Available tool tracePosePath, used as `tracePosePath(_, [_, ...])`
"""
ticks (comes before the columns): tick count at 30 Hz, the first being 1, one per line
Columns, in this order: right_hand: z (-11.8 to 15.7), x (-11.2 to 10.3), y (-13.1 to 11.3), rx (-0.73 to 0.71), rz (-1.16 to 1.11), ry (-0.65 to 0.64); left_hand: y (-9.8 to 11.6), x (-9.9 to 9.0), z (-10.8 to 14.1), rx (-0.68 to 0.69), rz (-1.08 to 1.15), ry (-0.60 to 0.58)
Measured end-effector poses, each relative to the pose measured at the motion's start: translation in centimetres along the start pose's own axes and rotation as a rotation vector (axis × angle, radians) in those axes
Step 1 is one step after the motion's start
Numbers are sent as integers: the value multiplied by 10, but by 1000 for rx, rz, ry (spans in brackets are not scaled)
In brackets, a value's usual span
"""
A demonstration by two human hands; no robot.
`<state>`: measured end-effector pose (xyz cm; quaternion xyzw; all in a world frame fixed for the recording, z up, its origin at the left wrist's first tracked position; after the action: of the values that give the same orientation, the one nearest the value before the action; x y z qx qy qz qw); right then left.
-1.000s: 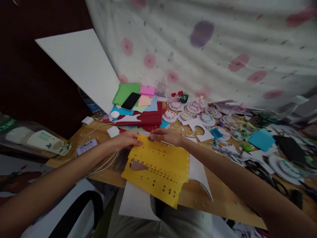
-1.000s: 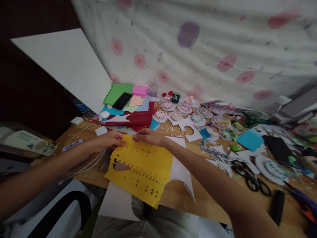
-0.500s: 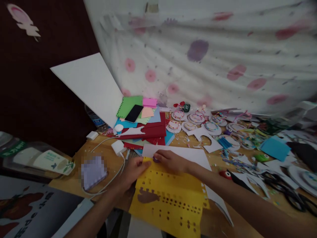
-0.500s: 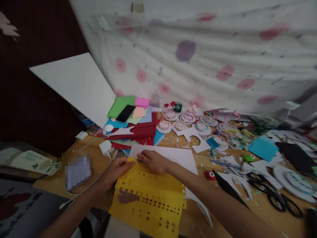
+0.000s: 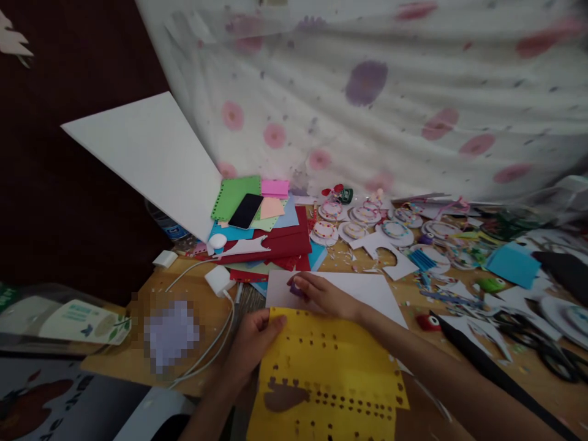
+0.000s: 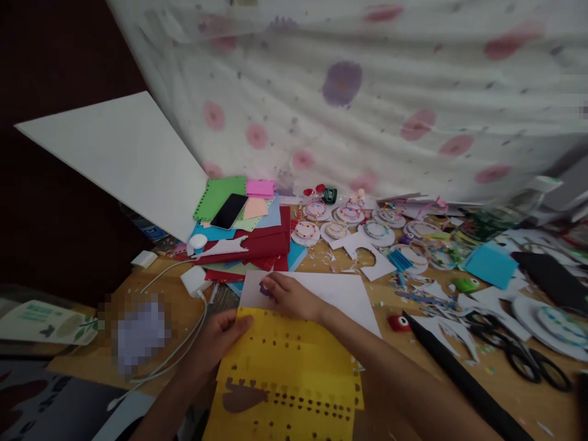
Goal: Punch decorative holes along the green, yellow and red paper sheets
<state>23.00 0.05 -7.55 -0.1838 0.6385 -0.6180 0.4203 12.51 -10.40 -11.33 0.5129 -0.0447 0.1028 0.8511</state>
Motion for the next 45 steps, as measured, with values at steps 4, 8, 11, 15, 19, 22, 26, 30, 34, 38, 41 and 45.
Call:
tracePosePath(4, [-2, -7, 7, 30, -167, -3, 5, 0, 7, 17, -42, -10])
tracePosePath(8, [-2, -9, 13, 87, -344, -33, 11, -1, 9, 41, -104, -1])
tracePosePath(11, [2, -5, 18, 180, -632, -109, 13, 0, 10, 41, -143, -10])
tracePosePath(15, [7, -2, 15, 229, -827, -212, 18, 3, 15, 73, -199, -16])
tracePosePath(19, [12, -13, 8, 155, -756, -118, 22, 7, 19, 99, -233, -27])
tracePosePath(22, [19, -19, -3, 77, -590, -63, 29, 9, 22, 141, -280, -8])
tracePosePath(26, [28, -9, -22, 28, -374, -186, 41, 15, 25, 206, -344, 22])
tracePosePath(30, [32, -5, -32, 14, -292, -234, 51, 20, 25, 257, -405, 45])
tracePosePath(34, [34, -7, -35, 2, -296, -255, 55, 23, 25, 273, -441, 37])
tracePosePath(38, [36, -7, -39, -11, -274, -277, 56, 25, 25, 247, -441, 28])
tracePosePath(41, [36, -4, -41, -19, -220, -282, 57, 27, 24, 270, -453, 35])
tracePosePath(45, [36, 3, -39, -5, -234, -298, 58, 27, 23, 314, -461, 75])
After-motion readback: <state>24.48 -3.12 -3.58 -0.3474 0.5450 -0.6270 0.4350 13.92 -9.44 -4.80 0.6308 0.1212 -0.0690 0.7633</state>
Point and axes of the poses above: each hand's wrist, its own z-axis away from the middle knuckle, its own x-axis out of the palm, y = z × x, the point moved 8 cm from there along -z, towards the middle knuckle, and after that the axes turned 2 degrees about -y, right-handed, at the moved point
